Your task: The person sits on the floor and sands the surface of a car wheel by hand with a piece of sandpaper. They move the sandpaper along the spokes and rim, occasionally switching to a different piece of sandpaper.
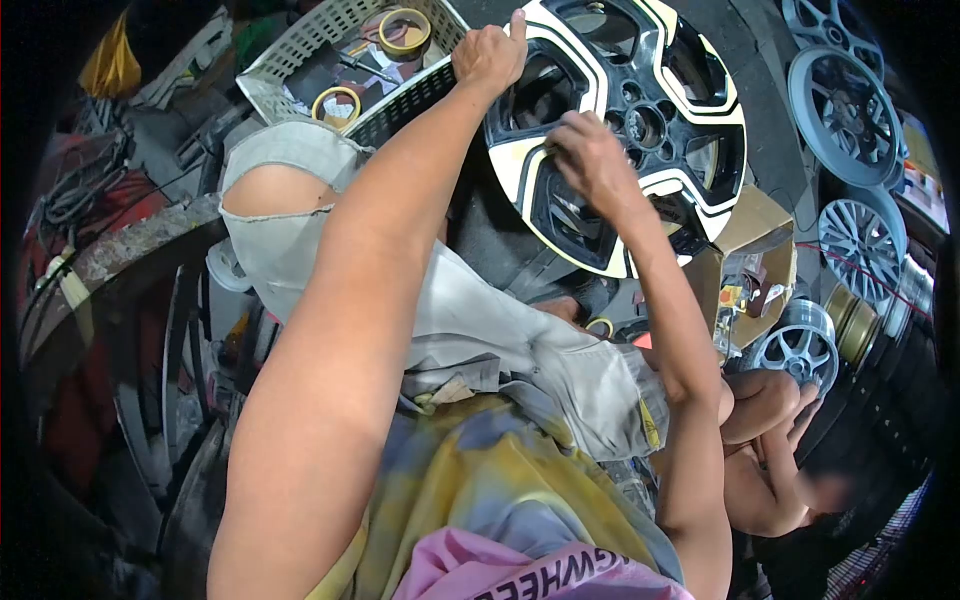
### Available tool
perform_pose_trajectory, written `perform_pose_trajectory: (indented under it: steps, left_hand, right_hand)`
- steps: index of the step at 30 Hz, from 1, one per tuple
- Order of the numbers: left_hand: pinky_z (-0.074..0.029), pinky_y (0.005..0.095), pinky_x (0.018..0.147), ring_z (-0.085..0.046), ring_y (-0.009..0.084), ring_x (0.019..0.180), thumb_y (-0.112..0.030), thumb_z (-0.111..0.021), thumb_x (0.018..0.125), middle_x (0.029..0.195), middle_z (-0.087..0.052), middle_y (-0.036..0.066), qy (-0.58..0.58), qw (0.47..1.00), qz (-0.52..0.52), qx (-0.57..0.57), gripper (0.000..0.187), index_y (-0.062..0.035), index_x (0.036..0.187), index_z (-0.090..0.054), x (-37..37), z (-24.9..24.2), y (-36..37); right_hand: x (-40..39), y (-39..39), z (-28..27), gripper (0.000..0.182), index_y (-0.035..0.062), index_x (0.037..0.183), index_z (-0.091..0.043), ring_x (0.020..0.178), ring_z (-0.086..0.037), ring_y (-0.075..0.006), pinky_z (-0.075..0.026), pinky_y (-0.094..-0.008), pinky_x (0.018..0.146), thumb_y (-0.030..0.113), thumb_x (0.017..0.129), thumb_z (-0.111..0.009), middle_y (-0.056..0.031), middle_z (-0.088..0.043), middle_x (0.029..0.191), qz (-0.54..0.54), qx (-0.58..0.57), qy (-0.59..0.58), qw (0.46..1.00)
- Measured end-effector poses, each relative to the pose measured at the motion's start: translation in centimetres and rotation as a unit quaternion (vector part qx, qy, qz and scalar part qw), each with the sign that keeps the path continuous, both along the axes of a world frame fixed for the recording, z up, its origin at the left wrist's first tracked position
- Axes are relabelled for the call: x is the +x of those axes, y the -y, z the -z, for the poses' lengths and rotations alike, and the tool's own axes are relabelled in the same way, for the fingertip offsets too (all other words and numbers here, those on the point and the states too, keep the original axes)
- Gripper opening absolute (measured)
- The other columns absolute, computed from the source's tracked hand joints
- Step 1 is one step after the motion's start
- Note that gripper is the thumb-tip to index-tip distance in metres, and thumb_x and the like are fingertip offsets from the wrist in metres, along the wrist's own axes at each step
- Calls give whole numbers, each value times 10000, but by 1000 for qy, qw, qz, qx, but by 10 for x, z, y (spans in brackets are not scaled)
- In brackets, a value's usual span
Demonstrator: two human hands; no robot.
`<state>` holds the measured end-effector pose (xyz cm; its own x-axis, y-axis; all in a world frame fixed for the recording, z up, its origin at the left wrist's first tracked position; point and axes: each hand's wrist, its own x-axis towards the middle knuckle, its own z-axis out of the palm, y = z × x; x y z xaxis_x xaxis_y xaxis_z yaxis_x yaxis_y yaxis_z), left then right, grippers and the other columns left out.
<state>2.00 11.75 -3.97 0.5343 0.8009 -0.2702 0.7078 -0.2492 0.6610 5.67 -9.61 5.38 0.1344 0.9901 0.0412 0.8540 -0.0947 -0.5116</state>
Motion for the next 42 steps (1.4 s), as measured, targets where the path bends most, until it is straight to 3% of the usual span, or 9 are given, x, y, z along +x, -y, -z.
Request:
perform_pose_trajectory:
  steps: [6,10,14,16,20,25,30,34,42]
  left_hand:
    - [-527,520,982,-698,470,1058,-602,-318,1053,1049,-724,325,8,1000,-2,15,801,52,1021,-778,1,8,1]
    - [-526,521,981,-695,472,1062,-601,-320,1053,1058,-724,320,3,1000,-1,5,795,47,1022,-780,0,4,0]
    - [-523,522,986,-694,470,1067,-602,-321,1052,1063,-724,320,6,1000,-6,10,793,44,1021,-781,-1,4,2]
    - [-513,525,983,-672,473,1075,-571,-441,1038,1099,-707,317,5,999,-28,23,705,56,1006,-761,0,3,1]
    - [-519,521,995,-694,467,1073,-608,-319,1051,1069,-723,321,12,1000,-1,20,799,43,1022,-781,4,11,-2]
    - [-489,531,1013,-659,483,1091,-609,-309,1063,1083,-703,326,9,999,-24,33,808,57,1000,-762,0,0,4]
    - [-473,526,1037,-640,477,1140,-619,-331,1055,1132,-692,322,-9,999,-25,28,789,44,1044,-758,2,3,1]
    - [-453,524,1062,-626,471,1168,-630,-332,1050,1172,-678,322,-5,999,-26,22,794,45,1084,-749,3,15,1]
    - [-467,525,1042,-636,480,1138,-613,-336,1056,1126,-695,317,5,999,-23,22,780,47,1061,-752,-1,3,2]
  right_hand:
    - [6,6,-5,196,1,979,-660,1044,-572,-367,-517,-449,921,-22,786,-687,-165,-596,1055,50,-47,79,995]
    - [-17,-5,-7,164,-7,965,-655,1032,-568,-365,-510,-452,910,7,808,-700,-172,-592,1057,-12,-49,54,997]
    - [4,9,-1,228,-1,1019,-679,1061,-562,-368,-509,-450,935,2,795,-726,-166,-592,1083,61,-44,57,996]
    - [12,17,7,271,12,1056,-694,1040,-575,-359,-516,-445,925,1,789,-738,-161,-601,1078,83,-31,75,993]
    - [-18,12,-2,239,16,1054,-712,1001,-617,-357,-528,-445,864,54,820,-740,-157,-622,1024,133,-32,92,986]
    - [-25,12,7,198,-7,1027,-714,964,-627,-397,-512,-484,857,109,868,-702,-203,-628,968,223,-6,4,975]
    - [-17,-5,16,191,-22,1001,-715,942,-625,-426,-505,-502,860,121,882,-672,-229,-624,949,218,24,-7,976]
    - [-14,11,7,194,-14,1009,-716,951,-630,-424,-507,-504,853,126,881,-679,-228,-628,950,221,-47,-31,974]
    - [-16,9,14,201,2,1042,-733,891,-655,-421,-521,-489,823,136,897,-692,-225,-652,957,231,-7,-42,972]
